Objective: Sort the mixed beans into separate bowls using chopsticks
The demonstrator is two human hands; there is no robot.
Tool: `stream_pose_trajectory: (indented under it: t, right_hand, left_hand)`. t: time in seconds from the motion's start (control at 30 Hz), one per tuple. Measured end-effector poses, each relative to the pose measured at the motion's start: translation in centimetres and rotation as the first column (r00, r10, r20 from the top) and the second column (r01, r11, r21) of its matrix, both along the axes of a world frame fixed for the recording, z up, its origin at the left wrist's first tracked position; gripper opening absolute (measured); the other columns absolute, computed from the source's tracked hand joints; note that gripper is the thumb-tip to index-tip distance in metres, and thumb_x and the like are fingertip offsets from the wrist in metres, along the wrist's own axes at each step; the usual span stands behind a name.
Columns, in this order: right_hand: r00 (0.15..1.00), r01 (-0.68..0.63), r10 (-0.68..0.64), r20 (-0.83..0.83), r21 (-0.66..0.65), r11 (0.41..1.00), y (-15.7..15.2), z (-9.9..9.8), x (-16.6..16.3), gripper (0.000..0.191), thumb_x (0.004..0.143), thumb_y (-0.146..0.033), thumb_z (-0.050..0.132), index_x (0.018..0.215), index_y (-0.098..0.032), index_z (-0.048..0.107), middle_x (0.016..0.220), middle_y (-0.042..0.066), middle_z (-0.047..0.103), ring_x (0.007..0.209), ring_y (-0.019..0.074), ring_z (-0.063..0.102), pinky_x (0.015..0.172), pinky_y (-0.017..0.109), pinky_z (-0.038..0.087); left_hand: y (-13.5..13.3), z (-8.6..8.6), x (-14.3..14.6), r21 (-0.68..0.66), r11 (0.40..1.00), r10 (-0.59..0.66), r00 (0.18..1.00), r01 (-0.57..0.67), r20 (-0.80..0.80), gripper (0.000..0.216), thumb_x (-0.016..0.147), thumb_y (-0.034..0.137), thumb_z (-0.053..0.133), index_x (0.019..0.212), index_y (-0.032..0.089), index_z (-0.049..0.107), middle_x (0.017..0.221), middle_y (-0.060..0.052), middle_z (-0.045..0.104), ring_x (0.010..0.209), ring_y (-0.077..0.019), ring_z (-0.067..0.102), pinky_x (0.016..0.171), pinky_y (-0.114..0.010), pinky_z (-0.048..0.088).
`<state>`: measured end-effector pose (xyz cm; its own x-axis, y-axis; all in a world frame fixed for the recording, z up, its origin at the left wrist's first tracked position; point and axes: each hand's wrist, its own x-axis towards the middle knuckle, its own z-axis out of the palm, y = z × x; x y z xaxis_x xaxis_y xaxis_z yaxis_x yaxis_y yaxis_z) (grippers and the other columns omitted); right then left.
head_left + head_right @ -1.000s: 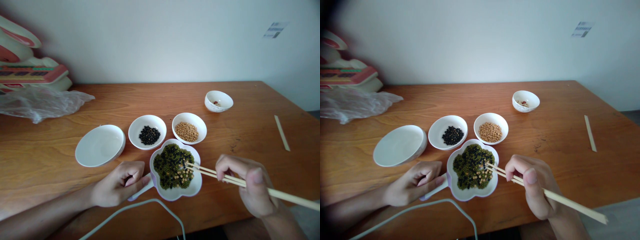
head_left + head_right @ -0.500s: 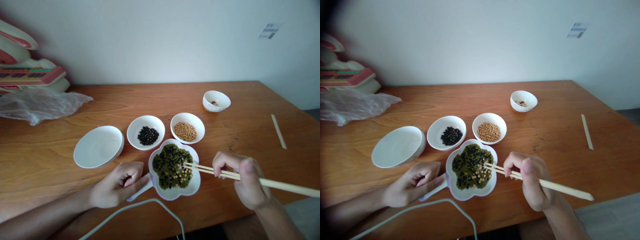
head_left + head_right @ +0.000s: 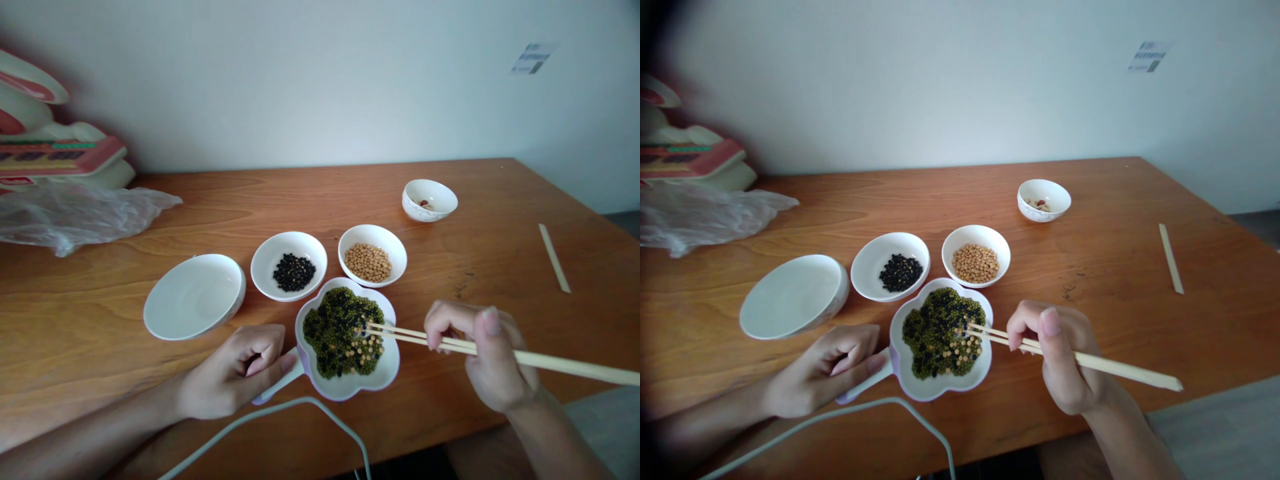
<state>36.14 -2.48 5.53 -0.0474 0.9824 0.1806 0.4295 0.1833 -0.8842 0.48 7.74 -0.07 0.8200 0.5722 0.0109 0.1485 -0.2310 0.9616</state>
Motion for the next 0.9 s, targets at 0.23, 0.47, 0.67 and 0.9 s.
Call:
stream_pose_trajectory:
  t: [0.23, 0.47, 0.67, 0.9]
  right_hand:
    - [0.995, 0.064, -0.06, -0.077, 0.059, 0.996, 0.0, -0.2, -0.2, 0.068, 0.107, -0.058, 0.019, 0.069, -0.024, 0.065, 0.063, 0.004, 0.059, 0.059, 0.0193, 0.053, 0.058, 0.036, 0.035]
    - [0.951, 0.235, -0.17, -0.257, 0.246, 0.94, -0.4, 0.7, -0.1, 0.073, 0.103, -0.068, 0.024, 0.069, -0.028, 0.075, 0.058, 0.005, 0.059, 0.058, 0.0224, 0.053, 0.062, 0.04, 0.039]
    - [0.91, 0.392, -0.249, -0.331, 0.497, 0.774, -0.1, 1.0, 0.7, 0.067, 0.103, -0.066, 0.031, 0.075, -0.03, 0.079, 0.057, 0.006, 0.059, 0.056, 0.0242, 0.054, 0.066, 0.044, 0.041]
    - [0.904, 0.417, -0.351, -0.243, 0.328, 0.848, 2.2, 0.9, 0.5, 0.065, 0.103, -0.065, 0.03, 0.072, -0.028, 0.073, 0.072, 0.008, 0.064, 0.074, 0.0262, 0.058, 0.068, 0.04, 0.039]
  left_hand:
    - [0.0, 0.0, 0.0, -0.005, 1.0, 0.0, 1.0, 0.0, -0.003, 0.04, 0.1, 0.01, 0.056, 0.07, 0.021, 0.031, 0.07, 0.004, 0.044, 0.06, -0.0088, 0.04, 0.056, -0.023, 0.038]
    - [-0.2, -0.2, -0.1, -0.015, 1.0, -0.003, 1.0, 0.002, -0.008, 0.039, 0.102, 0.013, 0.054, 0.071, 0.021, 0.031, 0.071, 0.004, 0.045, 0.06, -0.0091, 0.041, 0.057, -0.023, 0.038]
    - [-0.2, -0.8, -0.5, 0.017, 1.0, 0.005, 0.998, -0.004, -0.055, 0.038, 0.104, 0.017, 0.053, 0.073, 0.021, 0.031, 0.071, 0.004, 0.044, 0.061, -0.0098, 0.039, 0.057, -0.022, 0.036]
    - [-0.2, -1.2, -0.4, 0.039, 0.999, 0.008, 0.999, -0.006, -0.048, 0.039, 0.107, 0.022, 0.05, 0.074, 0.022, 0.029, 0.072, 0.003, 0.044, 0.063, -0.0103, 0.037, 0.059, -0.023, 0.036]
